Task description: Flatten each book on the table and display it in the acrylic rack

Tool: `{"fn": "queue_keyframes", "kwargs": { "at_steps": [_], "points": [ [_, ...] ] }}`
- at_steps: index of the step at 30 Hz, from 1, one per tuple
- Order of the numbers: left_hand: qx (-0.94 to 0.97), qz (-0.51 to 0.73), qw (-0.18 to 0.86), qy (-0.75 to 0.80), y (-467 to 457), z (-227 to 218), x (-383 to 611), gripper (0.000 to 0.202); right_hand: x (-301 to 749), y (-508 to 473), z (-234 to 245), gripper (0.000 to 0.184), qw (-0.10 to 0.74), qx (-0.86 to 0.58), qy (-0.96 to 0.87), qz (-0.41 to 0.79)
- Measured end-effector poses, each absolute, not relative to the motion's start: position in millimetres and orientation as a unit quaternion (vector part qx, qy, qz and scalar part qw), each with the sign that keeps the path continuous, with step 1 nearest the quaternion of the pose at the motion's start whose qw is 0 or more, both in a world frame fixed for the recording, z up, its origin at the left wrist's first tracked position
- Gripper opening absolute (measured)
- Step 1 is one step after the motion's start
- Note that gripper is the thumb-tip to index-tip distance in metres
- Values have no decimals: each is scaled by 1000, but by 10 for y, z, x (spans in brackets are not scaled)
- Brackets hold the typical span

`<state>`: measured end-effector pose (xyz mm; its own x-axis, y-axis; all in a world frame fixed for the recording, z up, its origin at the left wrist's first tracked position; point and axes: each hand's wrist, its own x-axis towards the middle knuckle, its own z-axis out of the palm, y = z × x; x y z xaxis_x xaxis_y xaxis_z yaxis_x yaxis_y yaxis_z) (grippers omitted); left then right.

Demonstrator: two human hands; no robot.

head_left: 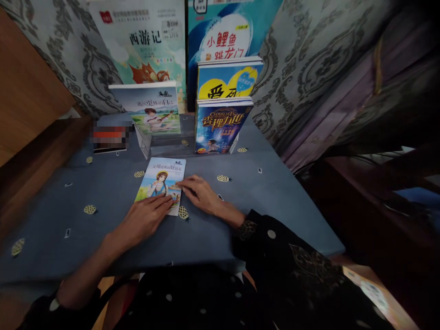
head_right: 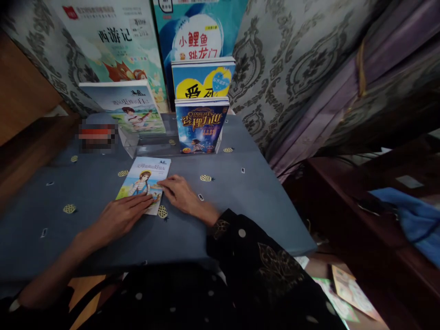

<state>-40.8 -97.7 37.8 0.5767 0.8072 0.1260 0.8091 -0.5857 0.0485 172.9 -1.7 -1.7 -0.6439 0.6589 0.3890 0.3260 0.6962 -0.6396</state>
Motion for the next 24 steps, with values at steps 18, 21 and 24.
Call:
{"fn": "queue_keyframes", "kwargs": {
  "at_steps": [18,21,24],
  "points": [
    [-894,-62,30,-443,-713,292,-411,45,1652,-610,-22,24,334,-270,-862,269],
    [-893,-57,39,-445,-344,310,-336,39,1658,-626,-7,23,332,-272,-863,267],
    [-881,-58,37,-469,50,320,-224,37,1663,-626,-10,24,338,-270,-861,268]
  ]
}}
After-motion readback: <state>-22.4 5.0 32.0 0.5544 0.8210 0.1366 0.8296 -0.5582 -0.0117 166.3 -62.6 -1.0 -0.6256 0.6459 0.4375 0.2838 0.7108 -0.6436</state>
